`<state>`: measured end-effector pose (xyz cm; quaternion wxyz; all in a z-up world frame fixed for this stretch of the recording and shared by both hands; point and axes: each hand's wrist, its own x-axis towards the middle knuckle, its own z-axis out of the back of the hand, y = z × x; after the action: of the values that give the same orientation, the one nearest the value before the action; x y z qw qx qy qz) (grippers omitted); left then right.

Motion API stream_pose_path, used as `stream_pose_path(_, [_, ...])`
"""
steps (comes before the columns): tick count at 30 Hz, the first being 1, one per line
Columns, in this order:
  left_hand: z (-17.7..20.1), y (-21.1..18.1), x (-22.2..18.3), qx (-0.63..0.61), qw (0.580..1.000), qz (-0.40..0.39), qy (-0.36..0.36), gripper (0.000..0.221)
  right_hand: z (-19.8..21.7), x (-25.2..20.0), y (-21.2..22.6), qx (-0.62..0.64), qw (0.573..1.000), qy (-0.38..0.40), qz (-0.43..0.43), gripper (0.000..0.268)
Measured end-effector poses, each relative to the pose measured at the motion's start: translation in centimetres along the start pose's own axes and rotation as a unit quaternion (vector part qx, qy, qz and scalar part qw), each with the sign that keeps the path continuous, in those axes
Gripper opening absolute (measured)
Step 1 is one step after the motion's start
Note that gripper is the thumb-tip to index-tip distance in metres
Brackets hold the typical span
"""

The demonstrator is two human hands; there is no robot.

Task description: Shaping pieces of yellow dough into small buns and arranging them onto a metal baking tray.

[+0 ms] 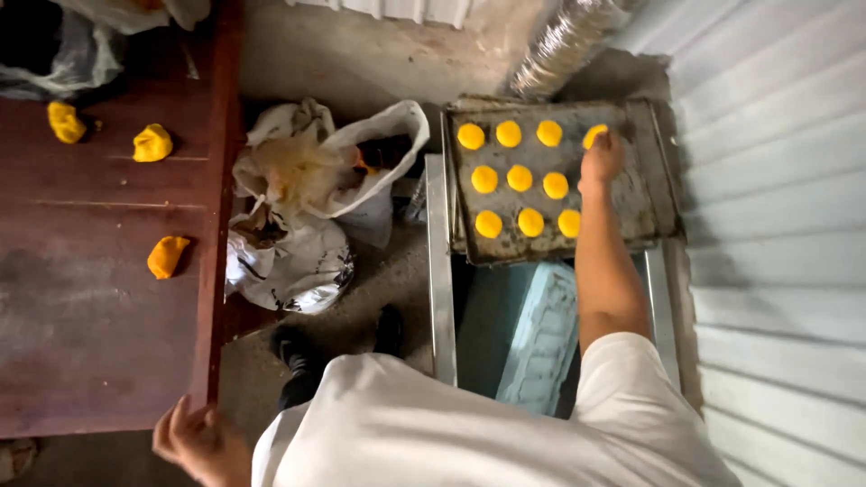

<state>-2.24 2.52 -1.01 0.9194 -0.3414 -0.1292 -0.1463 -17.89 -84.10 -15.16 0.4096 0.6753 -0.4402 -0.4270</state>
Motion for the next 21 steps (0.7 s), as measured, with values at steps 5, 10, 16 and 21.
stream_pose_path(5, [2.4, -2.6, 0.0, 0.15, 0.988, -0.027, -0.016, 0.031, 0.6, 3.5, -3.4, -0.696, 0.546, 0.019, 0.465, 0.044])
stream_pose_path(10, [2.5, 1.1, -1.9, 0.189, 0.982, 0.012, 0.024, 0.037, -8.4, -5.6, 3.4, -0.684, 0.667, -0.013, 0.296, 0.039])
stream_pose_path(16, [1.5, -2.2, 0.0, 0.082, 0.996, 0.025, -0.001, 0.043, -6.8, -0.8, -2.5, -0.629, 0.752, -0.056, 0.19, 0.027])
stream_pose_path(21, [1.7, -2.8, 0.8, 0.068, 0.998, 0.007, -0.016, 0.043, -6.8, 0.2, -2.9, -0.311, 0.943, -0.008, 0.121, 0.023])
